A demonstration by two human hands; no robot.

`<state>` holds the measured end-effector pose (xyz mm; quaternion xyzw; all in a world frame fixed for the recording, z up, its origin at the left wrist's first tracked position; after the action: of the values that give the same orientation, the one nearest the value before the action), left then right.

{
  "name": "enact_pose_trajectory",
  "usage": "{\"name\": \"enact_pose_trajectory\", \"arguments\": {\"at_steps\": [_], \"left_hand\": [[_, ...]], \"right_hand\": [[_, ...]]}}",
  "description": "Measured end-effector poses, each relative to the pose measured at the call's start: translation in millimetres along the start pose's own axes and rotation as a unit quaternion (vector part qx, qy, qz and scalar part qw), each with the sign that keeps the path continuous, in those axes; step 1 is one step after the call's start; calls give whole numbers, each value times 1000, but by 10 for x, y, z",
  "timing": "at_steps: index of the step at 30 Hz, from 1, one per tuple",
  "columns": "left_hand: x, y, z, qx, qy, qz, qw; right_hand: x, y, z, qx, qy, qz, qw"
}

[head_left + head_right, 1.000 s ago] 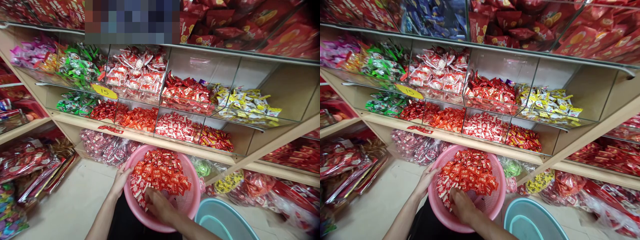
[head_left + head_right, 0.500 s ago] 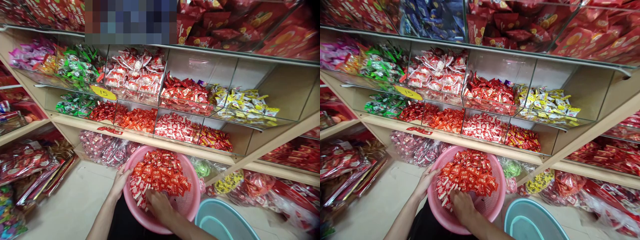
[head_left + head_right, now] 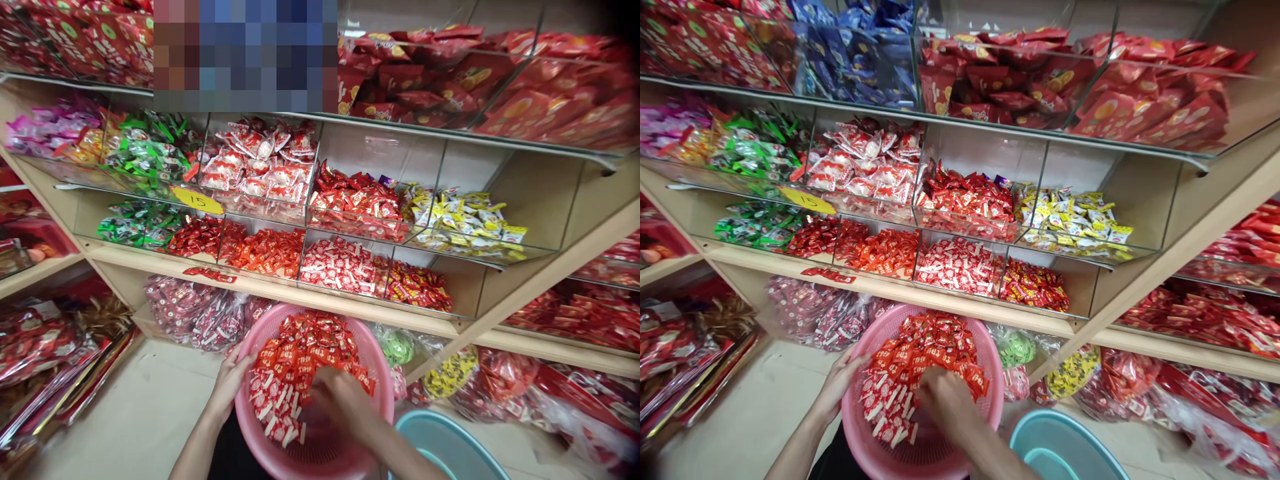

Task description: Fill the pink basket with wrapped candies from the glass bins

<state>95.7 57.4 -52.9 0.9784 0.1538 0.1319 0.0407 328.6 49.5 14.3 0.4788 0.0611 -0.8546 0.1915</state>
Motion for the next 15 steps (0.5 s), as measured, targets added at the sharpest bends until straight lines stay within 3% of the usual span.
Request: {"name": "enact_pose_trajectory", "arguments": {"at_steps": [4, 7, 9, 11, 15], "left_hand": [[-14, -30, 48, -8, 8, 0, 1000], [-20, -38, 53, -10, 4, -10, 1000], [-21, -33, 44, -15, -1, -15, 1000], [-13, -25, 29, -12, -1, -9, 1000], [-11, -19, 18, 1, -6, 2, 1000]], "right_hand": [[-845, -236, -110, -16, -16, -134, 991], [-1332, -477, -184, 49, 62, -222, 972], [-1505, -655, -226, 137, 151, -243, 948], [-1568, -826, -251, 212, 215, -224, 927], [-1551, -1081, -285, 267, 230, -151, 923]]}}
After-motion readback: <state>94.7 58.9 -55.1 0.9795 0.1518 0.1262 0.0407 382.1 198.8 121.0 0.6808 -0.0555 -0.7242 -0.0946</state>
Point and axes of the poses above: each hand's wrist, its own y-axis away from the middle knuckle, its own x-axis out of the palm, z = x × y, the point moved 4 cm from there along -y, towards the middle knuckle, and after that the axes turned 9 degrees about x, right-handed, at the moved point
